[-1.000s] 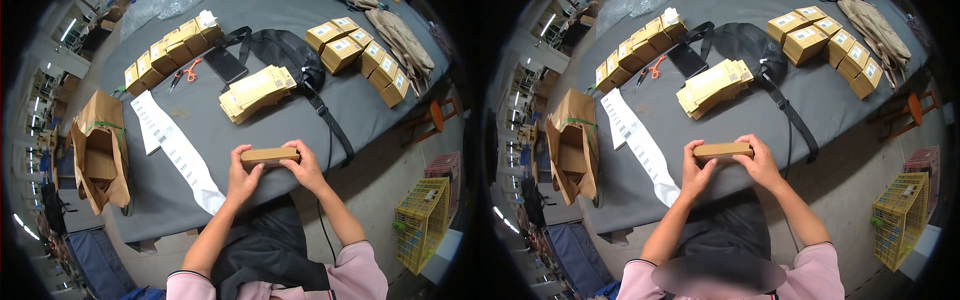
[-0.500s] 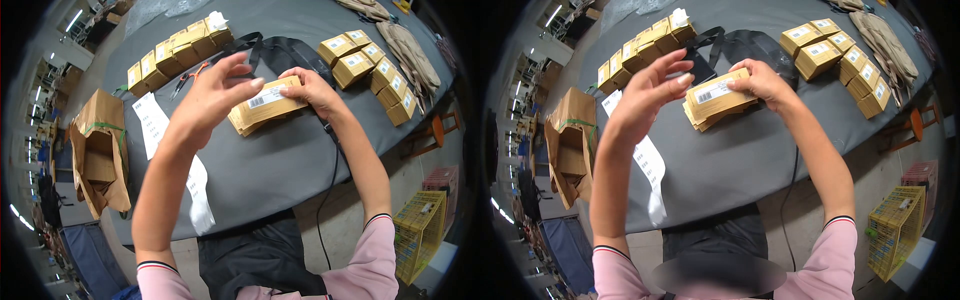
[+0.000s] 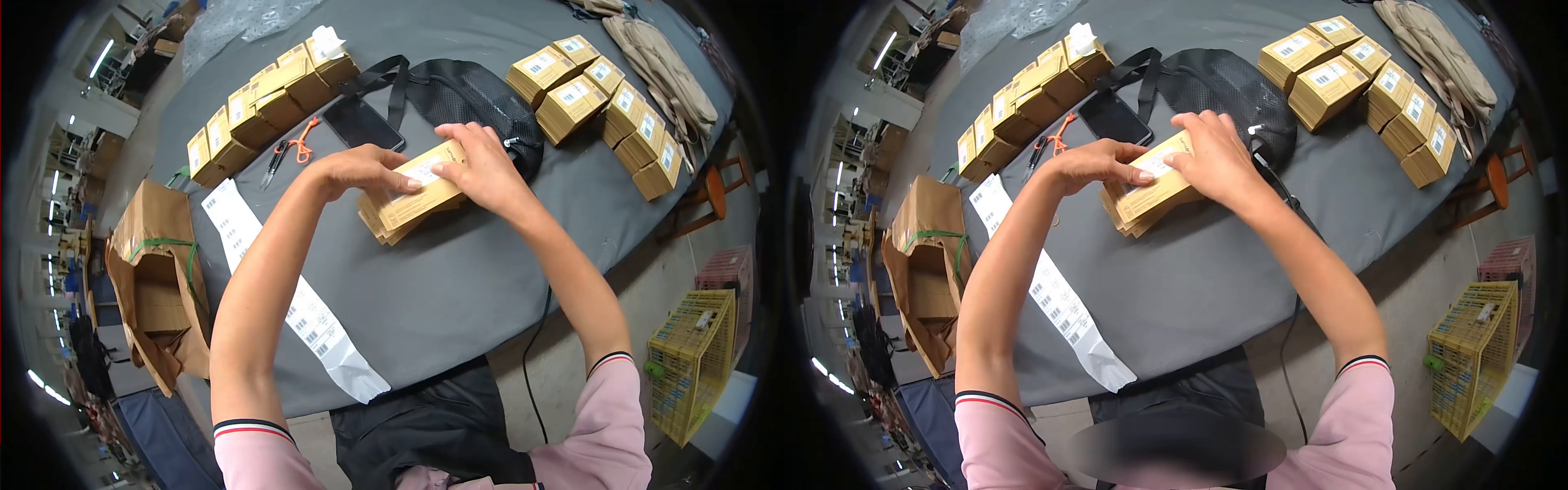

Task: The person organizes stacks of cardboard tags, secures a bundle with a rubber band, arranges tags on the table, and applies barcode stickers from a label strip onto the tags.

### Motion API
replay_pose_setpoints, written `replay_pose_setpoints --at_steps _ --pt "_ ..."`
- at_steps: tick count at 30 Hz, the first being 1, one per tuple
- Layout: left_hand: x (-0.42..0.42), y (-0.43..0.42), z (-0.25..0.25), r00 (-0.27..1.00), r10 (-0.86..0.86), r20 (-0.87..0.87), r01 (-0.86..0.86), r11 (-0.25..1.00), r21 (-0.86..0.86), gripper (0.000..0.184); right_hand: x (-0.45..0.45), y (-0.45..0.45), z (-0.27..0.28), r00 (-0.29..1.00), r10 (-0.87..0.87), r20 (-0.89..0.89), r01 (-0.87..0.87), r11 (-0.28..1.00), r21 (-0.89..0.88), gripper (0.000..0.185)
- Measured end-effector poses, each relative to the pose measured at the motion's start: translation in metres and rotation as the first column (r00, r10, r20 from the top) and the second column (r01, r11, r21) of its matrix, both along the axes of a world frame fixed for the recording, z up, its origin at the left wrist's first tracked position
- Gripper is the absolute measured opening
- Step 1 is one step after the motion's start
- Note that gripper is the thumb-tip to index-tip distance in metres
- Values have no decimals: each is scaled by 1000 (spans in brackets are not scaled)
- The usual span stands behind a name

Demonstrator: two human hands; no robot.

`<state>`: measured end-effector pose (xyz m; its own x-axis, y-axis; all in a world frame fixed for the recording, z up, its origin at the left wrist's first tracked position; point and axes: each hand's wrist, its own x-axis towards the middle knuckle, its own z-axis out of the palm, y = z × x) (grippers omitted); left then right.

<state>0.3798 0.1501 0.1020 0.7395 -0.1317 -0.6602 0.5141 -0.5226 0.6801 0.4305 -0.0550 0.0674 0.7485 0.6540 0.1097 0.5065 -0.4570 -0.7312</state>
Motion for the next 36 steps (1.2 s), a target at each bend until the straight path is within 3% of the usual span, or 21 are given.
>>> replay_pose_setpoints --at_steps 2,3,4,5,6,8,10,12,16,20,28,36 --pt "5 3 -9 1000 1 -19 -1 1000 0 89 -13 -3 -5 938 -190 291 125 966 228 51" --pt "6 3 -12 1000 -10 -17 10 1000 -17 90 -21 -8 -6 907 -260 332 121 915 386 50" --pt "7 2 -13 1000 -20 -16 19 999 -34 90 -35 -14 -8 947 -295 131 185 828 530 48" --pt "7 2 -15 1000 -14 -23 14 999 -31 90 -57 -21 -14 950 -225 -219 314 698 644 49" --pt "8 2 -13 999 -16 -31 15 999 -33 90 -80 -27 -19 846 -77 -527 475 555 682 50" --pt "8 3 -11 998 -50 -33 51 999 7 90 -120 -28 -19 582 148 -800 667 476 573 60" --pt "12 1 -9 996 -80 -30 80 997 1 89 -139 -18 -27 350 286 -892 777 443 447 68" --pt "15 -4 0 985 -136 -110 138 990 17 88 -140 -1 -36 240 378 -894 843 375 385 66" --pt "20 -4 -6 968 -194 -160 193 981 -20 90 -129 17 -31 308 479 -822 831 285 478 54" --pt "16 1 -18 975 -148 -167 123 981 -152 96 -126 16 -30 253 506 -824 874 245 419 54" --pt "4 -7 -12 970 21 -243 -90 957 -277 103 -122 12 -30 143 474 -869 870 358 339 55" --pt "-3 -13 -10 956 51 -288 -129 958 -257 105 -120 10 -38 130 486 -864 854 388 346 55"
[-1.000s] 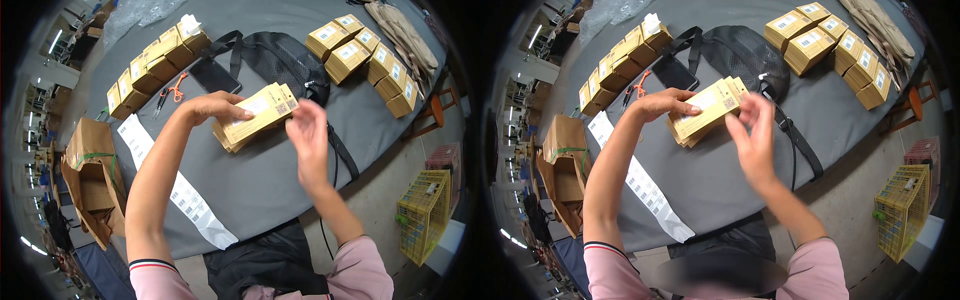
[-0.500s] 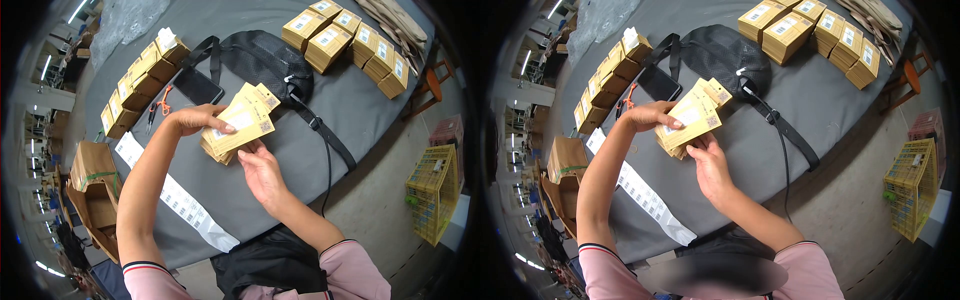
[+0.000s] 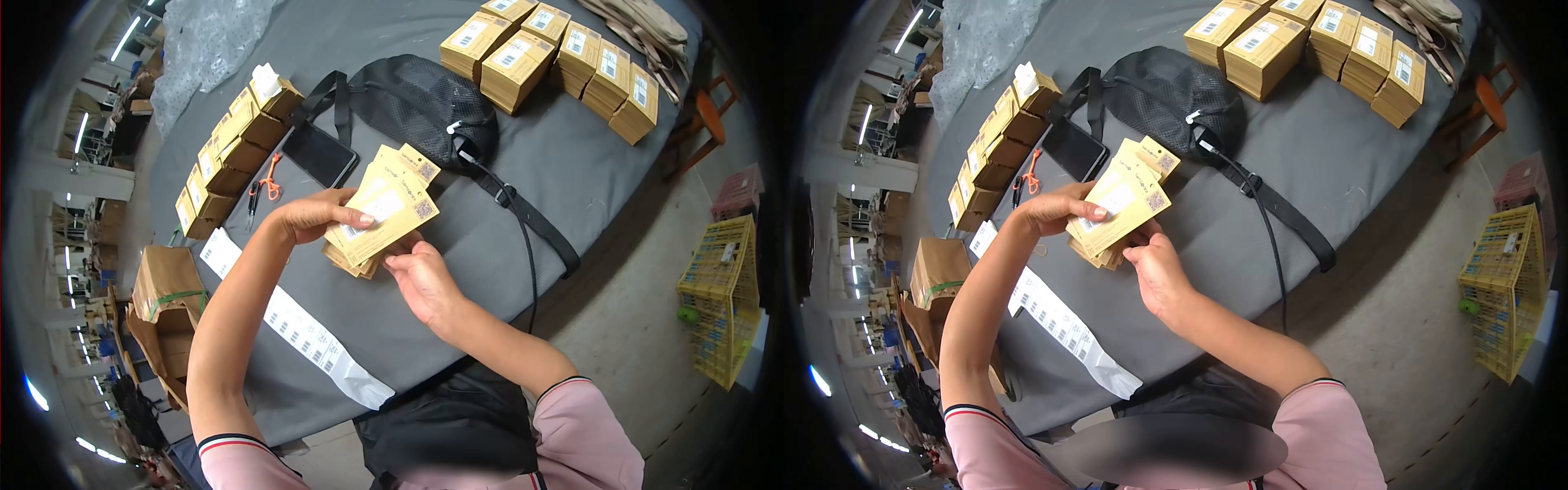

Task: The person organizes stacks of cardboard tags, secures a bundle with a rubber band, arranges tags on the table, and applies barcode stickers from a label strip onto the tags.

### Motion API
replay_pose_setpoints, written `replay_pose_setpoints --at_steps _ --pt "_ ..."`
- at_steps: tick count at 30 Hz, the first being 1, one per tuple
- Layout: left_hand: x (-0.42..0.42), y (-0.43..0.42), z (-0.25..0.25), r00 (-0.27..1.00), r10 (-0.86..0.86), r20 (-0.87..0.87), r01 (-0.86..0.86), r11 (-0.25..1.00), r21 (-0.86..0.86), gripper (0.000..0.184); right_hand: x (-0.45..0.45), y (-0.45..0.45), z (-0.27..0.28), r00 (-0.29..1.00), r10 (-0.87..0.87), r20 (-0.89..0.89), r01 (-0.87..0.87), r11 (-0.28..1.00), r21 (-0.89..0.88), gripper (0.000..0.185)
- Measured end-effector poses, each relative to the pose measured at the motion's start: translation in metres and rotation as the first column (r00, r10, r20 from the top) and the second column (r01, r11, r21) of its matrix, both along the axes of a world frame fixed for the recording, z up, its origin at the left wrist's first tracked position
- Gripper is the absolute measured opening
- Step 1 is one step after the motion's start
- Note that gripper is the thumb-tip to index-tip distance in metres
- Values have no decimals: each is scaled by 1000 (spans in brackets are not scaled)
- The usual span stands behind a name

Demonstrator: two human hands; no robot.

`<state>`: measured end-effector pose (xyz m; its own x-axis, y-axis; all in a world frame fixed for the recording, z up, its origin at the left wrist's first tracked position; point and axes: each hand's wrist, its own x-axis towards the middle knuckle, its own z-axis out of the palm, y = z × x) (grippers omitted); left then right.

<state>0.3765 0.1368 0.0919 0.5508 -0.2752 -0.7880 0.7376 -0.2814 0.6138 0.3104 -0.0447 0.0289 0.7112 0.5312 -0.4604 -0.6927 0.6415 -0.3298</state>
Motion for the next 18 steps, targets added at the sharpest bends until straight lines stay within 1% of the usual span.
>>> replay_pose_setpoints --at_steps 2,4,5,7,11,13,14,16,17,18 --pt "-1 -4 1 1000 5 21 -5 1000 11 105 0 0 -2 1000 1 -13 -1 1000 -1 55" --pt "-1 -10 4 996 -50 72 44 996 82 107 2 0 -4 995 73 72 -74 997 11 53" --pt "-2 -13 5 996 -49 69 43 996 84 107 1 0 -5 995 73 70 -75 997 13 53" --pt "-3 -19 9 992 -76 105 58 984 166 109 0 1 -8 995 72 71 -69 997 -36 51" --pt "-8 -20 1 987 -105 124 76 972 222 110 -4 -6 -8 996 64 70 -61 998 -32 51" --pt "-17 -29 1 955 -143 260 43 934 354 110 -6 -9 -8 998 31 58 -30 999 -24 51" --pt "-20 -32 1 954 -146 261 45 933 357 110 -8 -11 -13 998 28 61 -27 999 -20 51" --pt "-30 -41 3 892 -275 359 46 844 534 107 -16 -17 -25 991 106 76 -112 991 78 49" --pt "-35 -46 4 778 -440 448 61 763 644 105 -28 -23 -28 991 107 75 -112 991 77 49" --pt "-43 -55 5 778 -440 449 61 764 643 105 -42 -29 -27 985 173 13 -174 981 85 45"
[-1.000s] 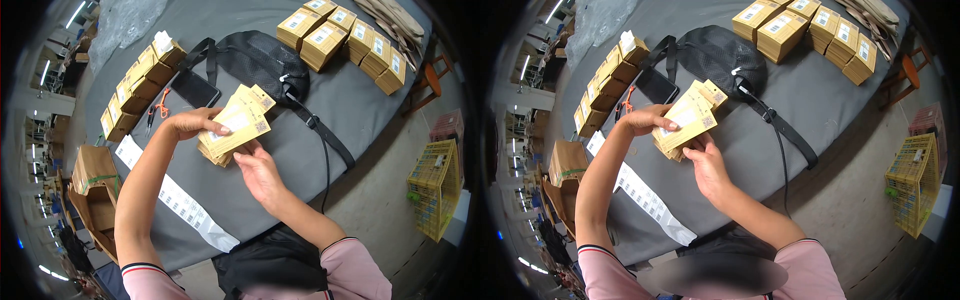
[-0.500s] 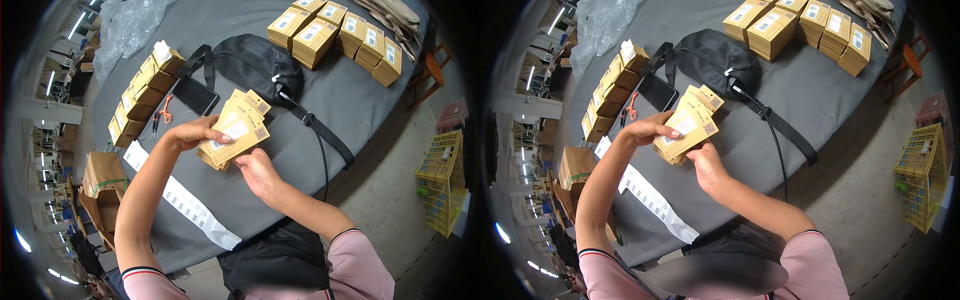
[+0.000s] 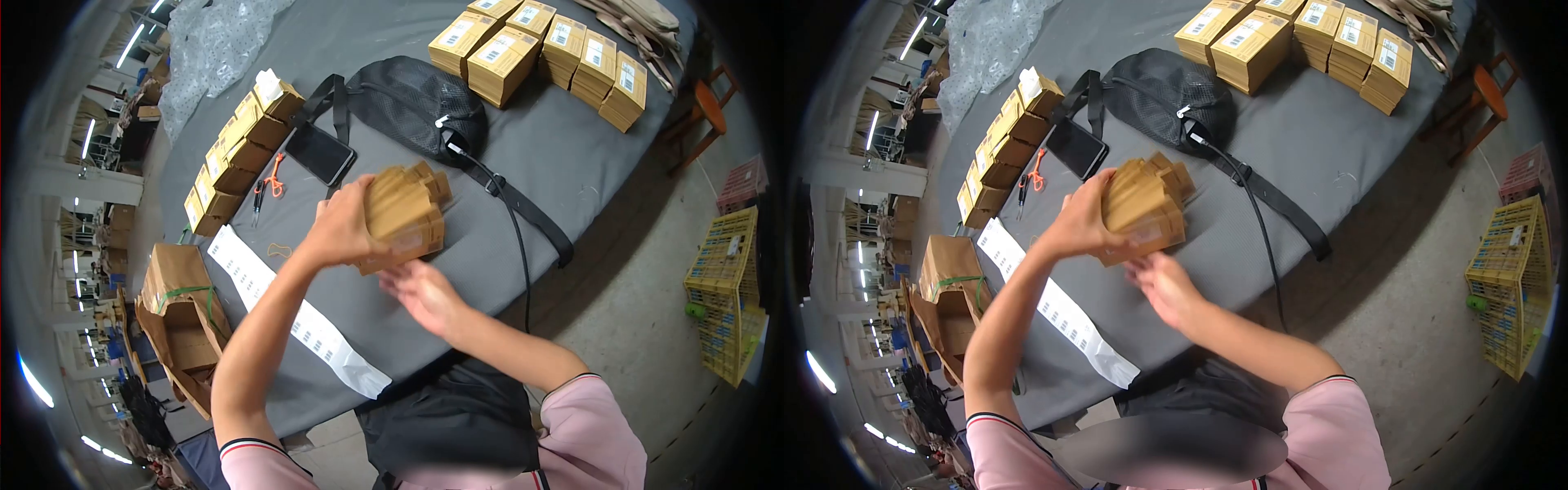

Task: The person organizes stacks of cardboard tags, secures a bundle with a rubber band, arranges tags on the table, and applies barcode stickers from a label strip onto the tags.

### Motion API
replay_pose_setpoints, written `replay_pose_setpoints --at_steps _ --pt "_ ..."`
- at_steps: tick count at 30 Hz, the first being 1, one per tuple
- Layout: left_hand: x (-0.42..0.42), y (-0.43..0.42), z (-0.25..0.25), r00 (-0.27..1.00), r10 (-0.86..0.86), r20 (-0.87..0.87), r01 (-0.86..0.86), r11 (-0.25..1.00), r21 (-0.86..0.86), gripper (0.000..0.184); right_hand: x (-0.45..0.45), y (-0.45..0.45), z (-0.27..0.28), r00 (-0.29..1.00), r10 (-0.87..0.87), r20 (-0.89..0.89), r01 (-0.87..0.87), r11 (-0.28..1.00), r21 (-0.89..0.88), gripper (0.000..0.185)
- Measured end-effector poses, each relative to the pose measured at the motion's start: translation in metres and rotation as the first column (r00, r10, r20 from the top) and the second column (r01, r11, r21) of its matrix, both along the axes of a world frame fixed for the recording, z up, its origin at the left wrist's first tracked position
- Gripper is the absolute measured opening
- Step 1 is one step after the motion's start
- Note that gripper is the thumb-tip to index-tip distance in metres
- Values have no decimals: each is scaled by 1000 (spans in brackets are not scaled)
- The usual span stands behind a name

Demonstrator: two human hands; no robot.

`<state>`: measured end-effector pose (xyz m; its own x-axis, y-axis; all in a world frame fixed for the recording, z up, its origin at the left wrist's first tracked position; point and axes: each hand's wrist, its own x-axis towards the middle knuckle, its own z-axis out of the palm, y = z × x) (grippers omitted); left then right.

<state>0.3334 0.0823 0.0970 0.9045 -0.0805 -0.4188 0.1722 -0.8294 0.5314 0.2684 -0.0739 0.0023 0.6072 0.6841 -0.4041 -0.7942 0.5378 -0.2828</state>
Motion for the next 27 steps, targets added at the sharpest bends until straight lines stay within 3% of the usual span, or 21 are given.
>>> replay_pose_setpoints --at_steps 2,4,6,7,8,10,14,16,18,20,22,24,27 --pt "-22 -18 -3 906 -237 351 83 912 402 104 -20 -20 9 996 65 -67 -65 998 -4 41" --pt "-40 -25 -12 881 -209 424 34 923 383 101 -30 -48 21 961 256 101 -248 965 -90 33" --pt "-54 -31 -19 846 -196 495 -25 914 406 100 -30 -68 12 863 -3 504 155 953 -260 31" --pt "-57 -35 -15 888 -153 433 -39 915 402 103 -20 -77 12 683 -1 730 401 836 -374 32" --pt "-58 -35 -16 888 -149 436 -42 916 399 103 -2 -81 14 450 73 890 643 665 -380 34" --pt "-56 -33 -17 893 -156 421 -32 913 406 108 32 -69 12 229 61 972 808 545 -224 45" --pt "-56 -33 -19 904 -152 399 -16 921 389 113 67 -32 1 375 24 927 703 645 -301 65" --pt "-57 -32 -24 919 -148 365 10 935 354 116 64 -16 0 411 49 911 582 755 -303 69" --pt "-58 -29 -28 923 -135 362 5 941 338 117 63 -16 1 366 129 922 557 763 -328 71" --pt "-59 -26 -29 893 -164 418 31 951 307 117 70 -23 1 441 92 893 412 863 -293 73" --pt "-60 -26 -30 883 -164 440 26 953 303 116 74 -26 2 447 97 889 436 844 -311 74" --pt "-59 -26 -30 871 -173 459 31 953 301 114 75 -28 5 365 285 886 219 899 -379 75" --pt "-59 -24 -29 887 -175 427 30 946 323 115 80 -26 8 400 251 881 194 917 -349 73"
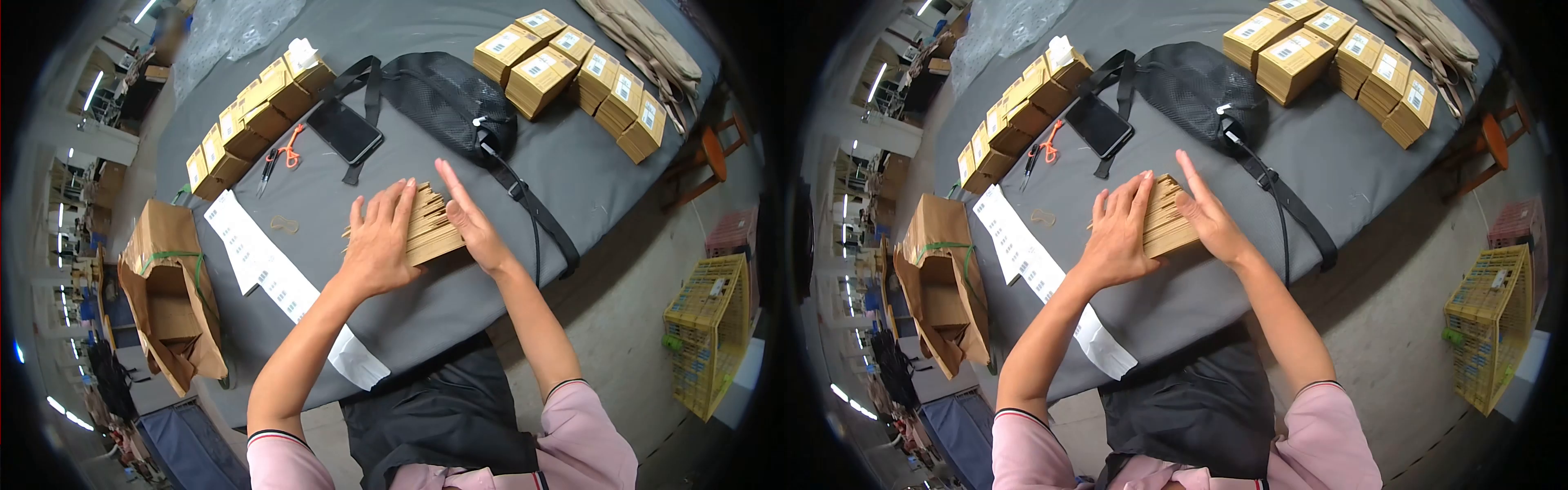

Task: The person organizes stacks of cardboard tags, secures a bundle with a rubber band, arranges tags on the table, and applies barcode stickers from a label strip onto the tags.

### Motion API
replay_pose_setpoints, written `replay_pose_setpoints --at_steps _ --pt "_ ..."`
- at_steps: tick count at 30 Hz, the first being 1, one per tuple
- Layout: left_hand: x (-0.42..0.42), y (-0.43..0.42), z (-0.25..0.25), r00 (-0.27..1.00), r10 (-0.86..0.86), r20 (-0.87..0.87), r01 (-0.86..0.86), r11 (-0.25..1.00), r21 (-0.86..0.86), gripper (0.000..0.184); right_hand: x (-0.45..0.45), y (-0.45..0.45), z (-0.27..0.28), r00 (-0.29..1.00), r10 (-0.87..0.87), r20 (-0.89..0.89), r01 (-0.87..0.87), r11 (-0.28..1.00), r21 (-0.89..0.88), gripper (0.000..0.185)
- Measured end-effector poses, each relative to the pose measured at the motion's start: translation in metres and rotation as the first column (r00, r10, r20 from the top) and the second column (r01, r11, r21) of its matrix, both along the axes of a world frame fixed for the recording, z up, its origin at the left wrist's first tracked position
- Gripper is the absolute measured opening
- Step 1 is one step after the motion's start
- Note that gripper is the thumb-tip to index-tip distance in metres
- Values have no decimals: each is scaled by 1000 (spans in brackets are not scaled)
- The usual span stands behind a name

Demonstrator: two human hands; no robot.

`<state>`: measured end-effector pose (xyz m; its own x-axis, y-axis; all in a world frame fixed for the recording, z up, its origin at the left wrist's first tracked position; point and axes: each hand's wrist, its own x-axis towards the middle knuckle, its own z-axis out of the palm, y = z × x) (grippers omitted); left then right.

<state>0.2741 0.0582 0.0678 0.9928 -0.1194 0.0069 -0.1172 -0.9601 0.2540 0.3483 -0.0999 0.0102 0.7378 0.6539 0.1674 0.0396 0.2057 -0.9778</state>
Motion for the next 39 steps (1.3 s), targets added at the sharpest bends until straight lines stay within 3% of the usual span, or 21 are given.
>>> replay_pose_setpoints --at_steps 6,8,10,12,13,15,17,20,22,23,25,27,28,30,31,32,35,39 --pt "-10 -3 0 997 71 23 -71 997 -16 115 0 6 -2 991 57 -122 -50 997 62 72" --pt "-17 -6 4 979 194 56 -200 973 117 116 -1 7 -3 988 40 -147 -28 996 80 72" --pt "-22 -4 2 964 261 59 -267 955 130 117 -2 9 -6 980 -99 -171 122 983 134 72" --pt "-27 -3 1 931 362 46 -364 927 86 117 -4 14 -6 991 -65 -120 78 991 107 72" --pt "-28 0 -2 929 367 46 -370 925 84 117 -5 15 -6 997 -36 -68 41 996 79 72" --pt "-28 7 -10 940 314 133 -290 941 -176 111 -1 15 -7 998 -52 31 52 999 6 72" --pt "-30 6 -11 940 304 158 -280 947 -158 110 1 17 -7 989 -64 136 74 995 -64 72" --pt "-32 6 -13 941 269 204 -240 958 -157 110 3 20 -7 992 -122 34 123 992 -41 70" --pt "-35 8 -17 940 261 220 -225 959 -174 112 3 25 -7 968 -170 188 188 979 -83 62" --pt "-36 10 -18 938 243 248 -195 960 -202 111 1 27 -7 969 -162 185 180 980 -85 62" --pt "-38 12 -23 932 233 277 -171 958 -230 110 -3 30 -5 993 -85 -81 91 993 71 51" --pt "-39 13 -34 822 407 399 -175 847 -502 107 -4 31 -9 992 -92 -87 97 994 59 49" --pt "-38 11 -41 818 412 401 -180 846 -501 107 -3 32 -10 990 -107 -93 111 993 46 46" --pt "-35 2 -55 681 720 133 -167 329 -929 81 -4 32 -10 989 -106 -105 112 992 53 45" --pt "-35 0 -59 615 786 -62 -103 1 -995 70 -5 32 -9 987 -112 -117 120 991 61 45" --pt "-37 1 -61 686 723 -84 -145 22 -989 61 -5 32 -8 988 -103 -116 111 992 62 45" --pt "-31 -6 -50 648 750 -133 -192 -8 -981 62 -6 30 -7 987 -55 -153 64 996 58 43" --pt "-37 -2 -62 699 715 31 -219 255 -942 61 -4 28 -3 990 -32 -134 44 995 85 52"
